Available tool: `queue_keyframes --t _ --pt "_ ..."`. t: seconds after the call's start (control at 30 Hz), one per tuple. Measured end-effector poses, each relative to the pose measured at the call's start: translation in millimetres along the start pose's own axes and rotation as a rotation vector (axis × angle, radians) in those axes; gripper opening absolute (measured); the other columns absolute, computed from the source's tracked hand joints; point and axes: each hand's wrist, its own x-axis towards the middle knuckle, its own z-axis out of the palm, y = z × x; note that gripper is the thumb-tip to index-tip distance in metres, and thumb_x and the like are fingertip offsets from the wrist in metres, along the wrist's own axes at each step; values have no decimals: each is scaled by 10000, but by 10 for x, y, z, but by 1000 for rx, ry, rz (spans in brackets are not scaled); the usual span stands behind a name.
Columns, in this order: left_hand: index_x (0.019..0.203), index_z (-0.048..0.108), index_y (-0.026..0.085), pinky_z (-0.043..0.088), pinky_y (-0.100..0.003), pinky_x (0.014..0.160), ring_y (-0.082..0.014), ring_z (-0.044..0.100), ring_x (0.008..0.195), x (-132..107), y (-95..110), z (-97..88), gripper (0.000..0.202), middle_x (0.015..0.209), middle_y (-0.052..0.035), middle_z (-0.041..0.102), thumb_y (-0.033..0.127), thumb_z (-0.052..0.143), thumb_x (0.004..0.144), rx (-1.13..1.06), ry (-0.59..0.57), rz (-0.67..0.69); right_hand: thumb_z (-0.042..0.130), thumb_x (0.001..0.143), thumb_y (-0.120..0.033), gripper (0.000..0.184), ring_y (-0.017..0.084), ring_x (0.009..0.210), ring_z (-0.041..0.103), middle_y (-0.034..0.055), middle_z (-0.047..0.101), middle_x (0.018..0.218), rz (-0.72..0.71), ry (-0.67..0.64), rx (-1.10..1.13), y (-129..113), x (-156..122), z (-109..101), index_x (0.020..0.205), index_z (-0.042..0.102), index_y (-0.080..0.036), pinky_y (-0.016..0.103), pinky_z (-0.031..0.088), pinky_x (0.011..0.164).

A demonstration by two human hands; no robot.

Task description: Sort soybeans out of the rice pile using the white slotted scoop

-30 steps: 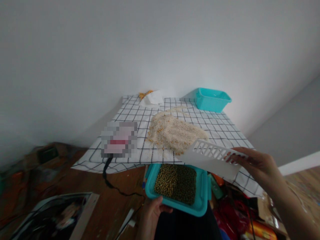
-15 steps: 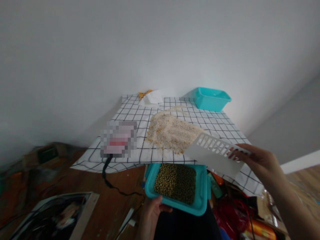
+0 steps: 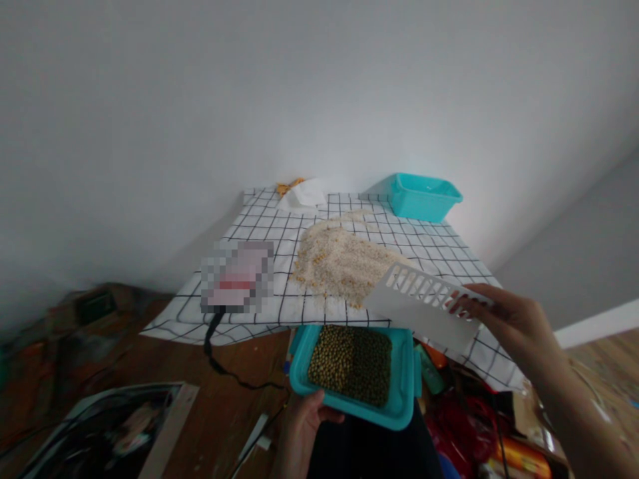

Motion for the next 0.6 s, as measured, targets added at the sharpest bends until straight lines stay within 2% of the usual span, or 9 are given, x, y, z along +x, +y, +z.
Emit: queue_keyframes --t 0.2,0.3,0.47,0.6 --pt "823 697 239 581 -325 451 -214 669 557 -10 -7 -17 359 663 18 752 281 898 528 -5 -3 4 607 925 -478 316 259 797 762 67 811 919 1 -53 35 -128 59 54 1016 779 -229 336 600 715" --pt "858 707 250 573 -325 447 -213 662 547 -13 -7 -18 380 646 34 742 236 889 525 -9 5 6 618 914 -479 320 247 743 752 64 809 896 -3 -26 36 -161 92 110 1023 782 -226 335 597 686" --pt "749 695 232 562 -328 462 -212 660 562 -19 10 -1 291 660 18 749 238 881 525 -11 9 -8 623 904 -465 315 241 730 746 63 807 878 -43 -29 63 -247 150 188 1019 788 -224 335 593 678" --pt "717 676 235 550 -338 474 -208 653 558 -41 38 29 325 702 18 757 251 893 475 -8 52 -54 625 901 -437 298 219 671 727 56 808 855 -80 -16 17 -357 170 195 1018 800 -226 304 562 615"
